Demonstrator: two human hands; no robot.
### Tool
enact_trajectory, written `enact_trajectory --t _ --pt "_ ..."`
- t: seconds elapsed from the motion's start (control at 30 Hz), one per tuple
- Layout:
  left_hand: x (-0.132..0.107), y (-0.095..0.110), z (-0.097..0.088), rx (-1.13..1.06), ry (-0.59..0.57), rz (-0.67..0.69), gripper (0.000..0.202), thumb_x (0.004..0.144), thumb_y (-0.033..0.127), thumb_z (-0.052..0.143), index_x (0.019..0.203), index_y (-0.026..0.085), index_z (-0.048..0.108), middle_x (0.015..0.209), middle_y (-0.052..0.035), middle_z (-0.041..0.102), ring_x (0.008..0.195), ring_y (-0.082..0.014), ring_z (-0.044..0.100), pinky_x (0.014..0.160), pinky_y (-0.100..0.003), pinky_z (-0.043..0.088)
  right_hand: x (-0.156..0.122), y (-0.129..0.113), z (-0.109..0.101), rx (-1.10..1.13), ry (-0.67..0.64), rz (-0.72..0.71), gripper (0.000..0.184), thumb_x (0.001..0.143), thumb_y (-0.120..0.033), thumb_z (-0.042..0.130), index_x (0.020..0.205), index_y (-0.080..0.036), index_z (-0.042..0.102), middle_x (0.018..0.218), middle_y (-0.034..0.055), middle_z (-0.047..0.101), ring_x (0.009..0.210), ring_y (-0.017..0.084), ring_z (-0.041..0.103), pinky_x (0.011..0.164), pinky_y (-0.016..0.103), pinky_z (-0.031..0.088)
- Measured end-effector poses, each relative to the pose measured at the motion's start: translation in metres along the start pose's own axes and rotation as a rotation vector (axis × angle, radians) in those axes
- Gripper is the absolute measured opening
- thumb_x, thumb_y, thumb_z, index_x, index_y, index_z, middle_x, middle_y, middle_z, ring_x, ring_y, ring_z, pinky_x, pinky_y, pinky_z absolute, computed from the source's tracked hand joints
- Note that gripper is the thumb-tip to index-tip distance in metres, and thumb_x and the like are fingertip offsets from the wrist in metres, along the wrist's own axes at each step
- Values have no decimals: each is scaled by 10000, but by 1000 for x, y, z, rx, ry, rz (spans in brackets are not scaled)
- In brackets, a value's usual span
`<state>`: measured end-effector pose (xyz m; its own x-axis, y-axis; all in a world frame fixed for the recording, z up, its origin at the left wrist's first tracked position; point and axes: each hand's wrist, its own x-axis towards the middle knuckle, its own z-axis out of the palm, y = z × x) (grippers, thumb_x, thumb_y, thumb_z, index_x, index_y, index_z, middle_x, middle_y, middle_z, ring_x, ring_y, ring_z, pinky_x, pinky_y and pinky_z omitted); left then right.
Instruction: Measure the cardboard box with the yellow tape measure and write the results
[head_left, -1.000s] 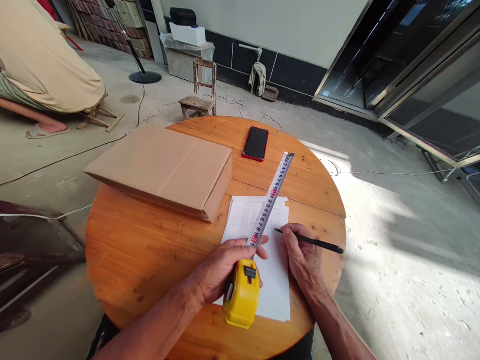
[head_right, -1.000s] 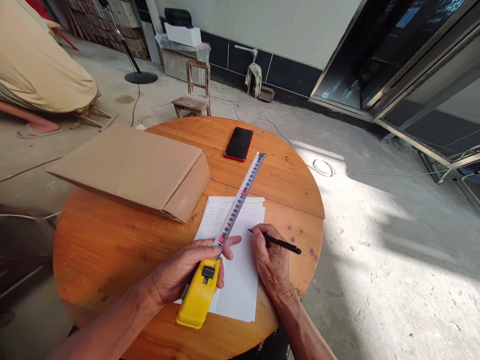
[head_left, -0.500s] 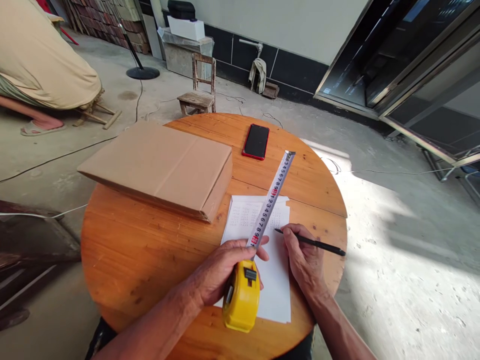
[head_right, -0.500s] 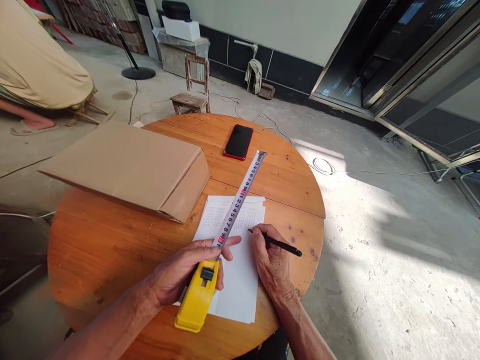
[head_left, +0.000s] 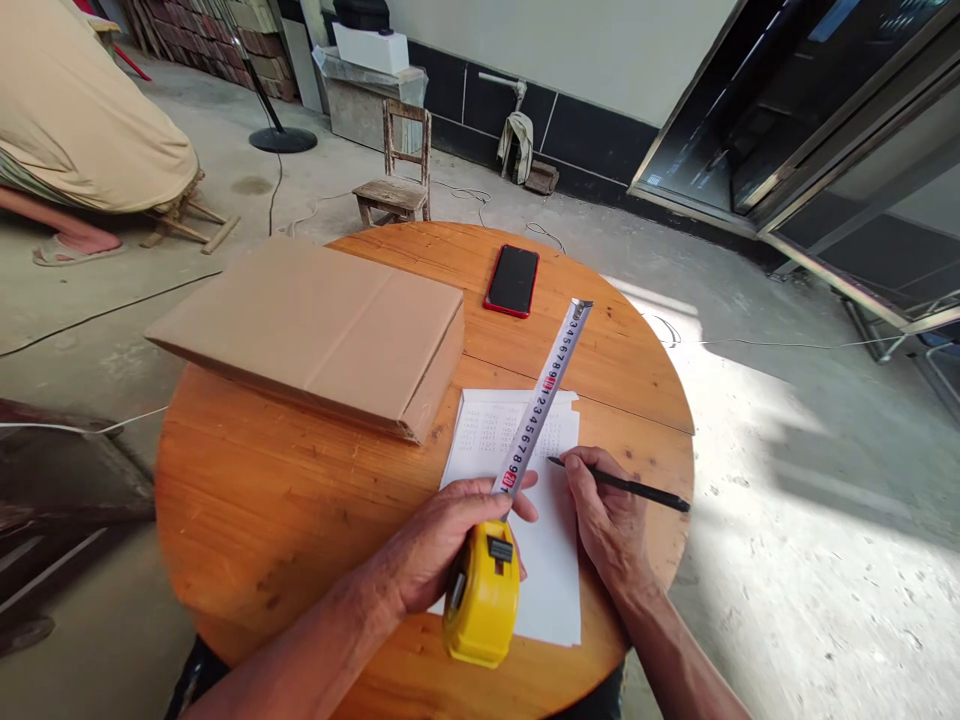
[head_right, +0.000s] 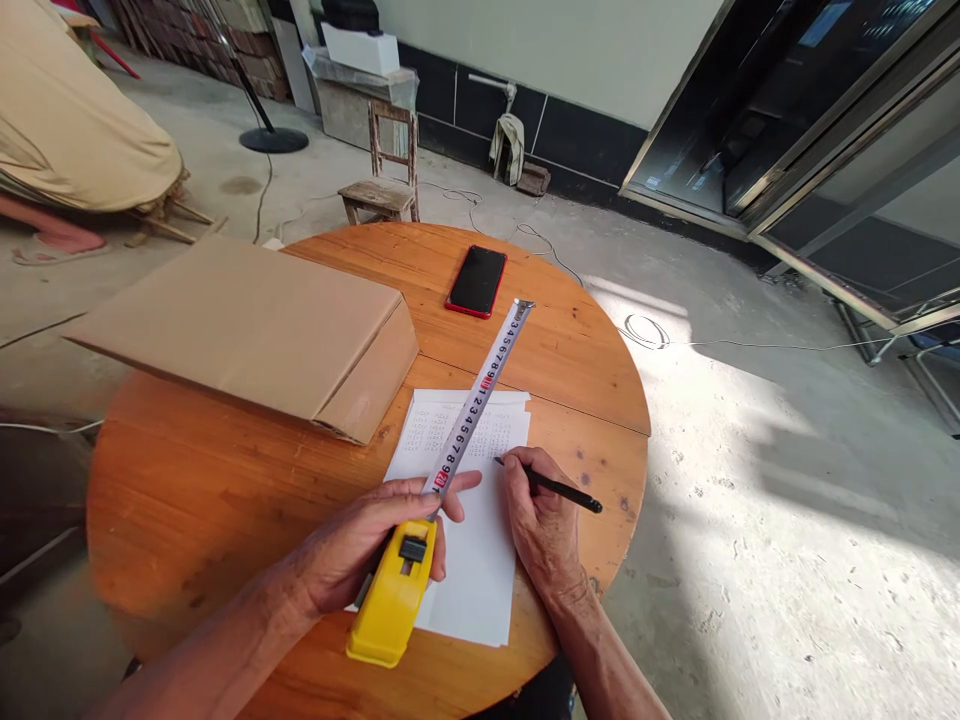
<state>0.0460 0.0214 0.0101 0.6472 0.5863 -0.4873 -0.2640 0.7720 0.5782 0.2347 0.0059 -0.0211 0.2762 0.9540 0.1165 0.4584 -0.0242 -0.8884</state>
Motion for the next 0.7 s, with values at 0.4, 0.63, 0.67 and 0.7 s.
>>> enact_trajectory --t 0.4,0.63,0.67,0.7 --pt "0 0 -1 3 -16 -6 235 845 264 484 825 106 656 1416 -162 403 535 -106 642 463 -208 436 0 -1 0 -43 -4 -83 147 886 -284 497 806 -197 584 680 -26 548 589 102 460 549 227 376" --pt "-1 1 -1 2 -13 -12 246 849 261 474 824 114 670 1462 -138 341 542 -103 647 447 -199 437 0 2 1 -57 2 -75 143 886 -286 497 811 -198 581 646 -33 523 561 101 443 528 230 365" --pt "-1 1 -1 -1 -17 -10 245 849 258 474 822 117 672 1467 -130 333 547 -104 650 450 -199 439 0 1 0 -56 0 -77 145 886 -287 497 809 -196 581 648 -32 524 563 102 444 530 231 366" --pt "-1 1 -1 -4 -18 -10 244 849 257 474 820 119 674 1471 -124 328 550 -105 651 453 -200 442 0 1 0 -55 -5 -79 148 886 -288 496 807 -195 581 651 -29 526 566 103 446 532 232 366"
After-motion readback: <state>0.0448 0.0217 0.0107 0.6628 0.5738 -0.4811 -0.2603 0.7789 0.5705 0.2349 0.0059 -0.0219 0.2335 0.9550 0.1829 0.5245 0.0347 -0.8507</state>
